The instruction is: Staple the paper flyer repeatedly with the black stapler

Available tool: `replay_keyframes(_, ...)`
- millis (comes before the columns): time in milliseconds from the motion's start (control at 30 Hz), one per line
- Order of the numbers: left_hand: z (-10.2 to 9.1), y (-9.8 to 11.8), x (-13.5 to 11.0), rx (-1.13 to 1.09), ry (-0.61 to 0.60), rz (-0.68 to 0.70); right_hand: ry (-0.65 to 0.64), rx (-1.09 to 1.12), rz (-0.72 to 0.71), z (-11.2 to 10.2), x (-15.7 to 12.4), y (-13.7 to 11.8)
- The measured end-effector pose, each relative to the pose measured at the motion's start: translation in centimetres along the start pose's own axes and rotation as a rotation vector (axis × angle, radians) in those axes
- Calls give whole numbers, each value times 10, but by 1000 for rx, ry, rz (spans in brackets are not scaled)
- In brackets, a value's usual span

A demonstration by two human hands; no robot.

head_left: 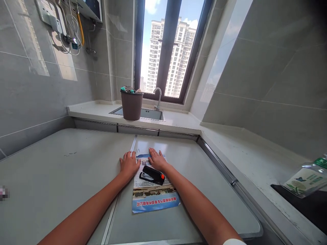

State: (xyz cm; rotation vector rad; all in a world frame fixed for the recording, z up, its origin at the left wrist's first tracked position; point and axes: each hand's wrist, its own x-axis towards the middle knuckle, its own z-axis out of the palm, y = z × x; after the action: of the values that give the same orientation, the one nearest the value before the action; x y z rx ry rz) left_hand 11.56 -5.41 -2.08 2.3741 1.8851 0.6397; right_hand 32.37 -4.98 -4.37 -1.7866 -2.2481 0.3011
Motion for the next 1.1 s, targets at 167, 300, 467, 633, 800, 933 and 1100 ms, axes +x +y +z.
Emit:
replay_keyframes(167,3,10,-8,-140,6,332,14,-29,120,-12,-25,42)
replay_keyframes(300,11,17,-14,-284,-90,592,35,-5,164,-13,-35,54)
replay_keyframes(467,16,17,-18,-253,-125,709,85,69,145,-16,-34,57)
replay_keyframes(633,11,17,-18,-230,-158,702,226,168,114,-43,-40,54)
replay_keyframes(800,5,20,-20,-255,-181,692,164,385,-76,-74,-92,34)
replay_keyframes(933,3,22,-22,-251,-197,660,57,322,-170,-73,-135,18)
replay_keyframes(1100,-1,22,-22,-260,-219,660,176,231,-176,-60,-141,16)
